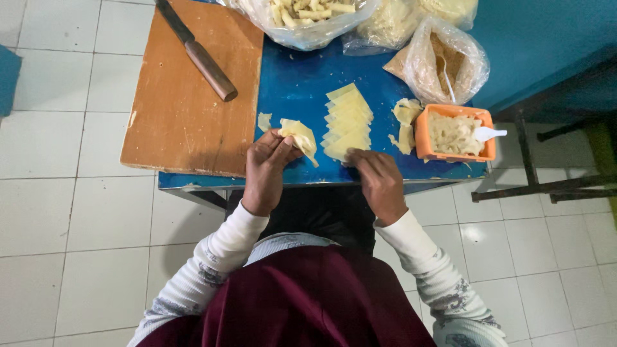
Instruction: The person sits at a blue table and folds thin pastry sheets around a scoop of filling taken from an orange container, using a spoon to transfer the filling. The folded pieces are stacked in a pile on the table as they are finished.
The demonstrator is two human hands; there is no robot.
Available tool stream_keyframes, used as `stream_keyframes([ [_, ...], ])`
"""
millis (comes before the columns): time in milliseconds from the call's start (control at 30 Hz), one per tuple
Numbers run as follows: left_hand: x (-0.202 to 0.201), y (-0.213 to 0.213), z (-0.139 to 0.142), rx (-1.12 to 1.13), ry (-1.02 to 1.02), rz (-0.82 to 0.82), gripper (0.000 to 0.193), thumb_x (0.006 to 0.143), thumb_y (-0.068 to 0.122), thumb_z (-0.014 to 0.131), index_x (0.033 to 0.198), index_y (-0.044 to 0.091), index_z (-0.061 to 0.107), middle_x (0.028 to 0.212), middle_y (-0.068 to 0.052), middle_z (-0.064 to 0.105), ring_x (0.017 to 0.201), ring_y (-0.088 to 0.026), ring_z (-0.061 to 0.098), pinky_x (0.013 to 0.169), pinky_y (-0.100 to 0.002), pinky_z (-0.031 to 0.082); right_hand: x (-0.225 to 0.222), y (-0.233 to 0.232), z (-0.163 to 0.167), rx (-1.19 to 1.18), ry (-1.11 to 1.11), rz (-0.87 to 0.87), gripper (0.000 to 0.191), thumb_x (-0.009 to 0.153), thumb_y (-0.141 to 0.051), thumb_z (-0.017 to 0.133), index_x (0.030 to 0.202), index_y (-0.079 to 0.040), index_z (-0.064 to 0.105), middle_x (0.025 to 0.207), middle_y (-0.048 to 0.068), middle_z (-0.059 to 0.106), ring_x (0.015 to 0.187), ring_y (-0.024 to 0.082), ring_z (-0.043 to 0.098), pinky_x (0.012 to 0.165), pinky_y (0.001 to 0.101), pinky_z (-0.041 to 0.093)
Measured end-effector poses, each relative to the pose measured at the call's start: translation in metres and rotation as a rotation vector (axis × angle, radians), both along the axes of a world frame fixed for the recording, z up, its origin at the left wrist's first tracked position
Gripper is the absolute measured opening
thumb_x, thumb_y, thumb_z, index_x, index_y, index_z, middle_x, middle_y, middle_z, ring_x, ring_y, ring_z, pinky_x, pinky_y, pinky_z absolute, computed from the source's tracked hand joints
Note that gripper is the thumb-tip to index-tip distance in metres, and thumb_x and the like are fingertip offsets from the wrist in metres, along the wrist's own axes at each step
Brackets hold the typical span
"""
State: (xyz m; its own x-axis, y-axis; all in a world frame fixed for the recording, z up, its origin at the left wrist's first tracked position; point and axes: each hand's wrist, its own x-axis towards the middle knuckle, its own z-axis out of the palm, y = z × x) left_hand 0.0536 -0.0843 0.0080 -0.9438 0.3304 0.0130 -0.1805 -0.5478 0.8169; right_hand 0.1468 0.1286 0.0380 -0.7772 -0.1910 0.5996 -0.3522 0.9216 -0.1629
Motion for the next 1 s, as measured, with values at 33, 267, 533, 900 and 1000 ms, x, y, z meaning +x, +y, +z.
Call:
stream_keyframes([
  [33,0.000,-0.001,-0.001,-0.006,0.002,0.002,0.018,0.104,0.010,0.059,0.115,-0.004,0.064,0.108,-0.010,0.073,0.097,-0.016,0.072,0.092,-0.031,0.057,0.003,-0.002,-0.001,-0.001,-0.004,0.002,0.028,0.086,0.006,0.066,0.111,-0.003,0.071,0.116,0.009,0.073,0.104,0.029,0.069,0.091,0.0404,0.052],
  [267,0.000,0.008,-0.007,0.032,-0.013,-0.007,0.017,0.105,0.009,0.058,0.115,-0.004,0.064,0.108,-0.009,0.074,0.097,-0.016,0.072,0.093,-0.032,0.058,0.015,-0.008,-0.007,-0.017,-0.006,0.020,0.028,0.086,0.005,0.066,0.113,-0.004,0.071,0.120,0.009,0.073,0.107,0.028,0.069,0.093,0.0398,0.052],
  [533,0.007,0.020,-0.020,0.013,0.048,-0.052,0.013,0.106,0.009,0.062,0.110,-0.002,0.066,0.105,-0.007,0.073,0.093,-0.012,0.069,0.088,-0.029,0.057,0.013,-0.015,0.018,-0.289,-0.097,0.036,0.026,0.091,-0.012,0.075,0.116,-0.004,0.070,0.112,0.011,0.072,0.101,0.029,0.068,0.089,0.0367,0.052],
  [900,0.013,0.026,-0.019,-0.029,0.142,-0.079,0.011,0.102,0.009,0.065,0.105,-0.001,0.067,0.102,-0.006,0.070,0.093,-0.013,0.070,0.088,-0.032,0.061,-0.018,-0.027,0.001,-1.158,-0.532,0.105,0.012,0.104,-0.014,0.069,0.102,-0.002,0.067,0.090,-0.002,0.064,0.082,0.004,0.054,0.074,0.0219,0.045],
  [1000,0.012,0.022,-0.013,-0.020,0.060,-0.134,0.017,0.104,0.013,0.064,0.107,-0.003,0.067,0.101,-0.007,0.071,0.093,-0.013,0.069,0.087,-0.032,0.059,-0.022,-0.016,-0.008,-1.483,-0.600,0.251,0.012,0.102,-0.014,0.068,0.098,-0.003,0.067,0.089,-0.002,0.066,0.082,0.005,0.059,0.078,0.0215,0.049],
])
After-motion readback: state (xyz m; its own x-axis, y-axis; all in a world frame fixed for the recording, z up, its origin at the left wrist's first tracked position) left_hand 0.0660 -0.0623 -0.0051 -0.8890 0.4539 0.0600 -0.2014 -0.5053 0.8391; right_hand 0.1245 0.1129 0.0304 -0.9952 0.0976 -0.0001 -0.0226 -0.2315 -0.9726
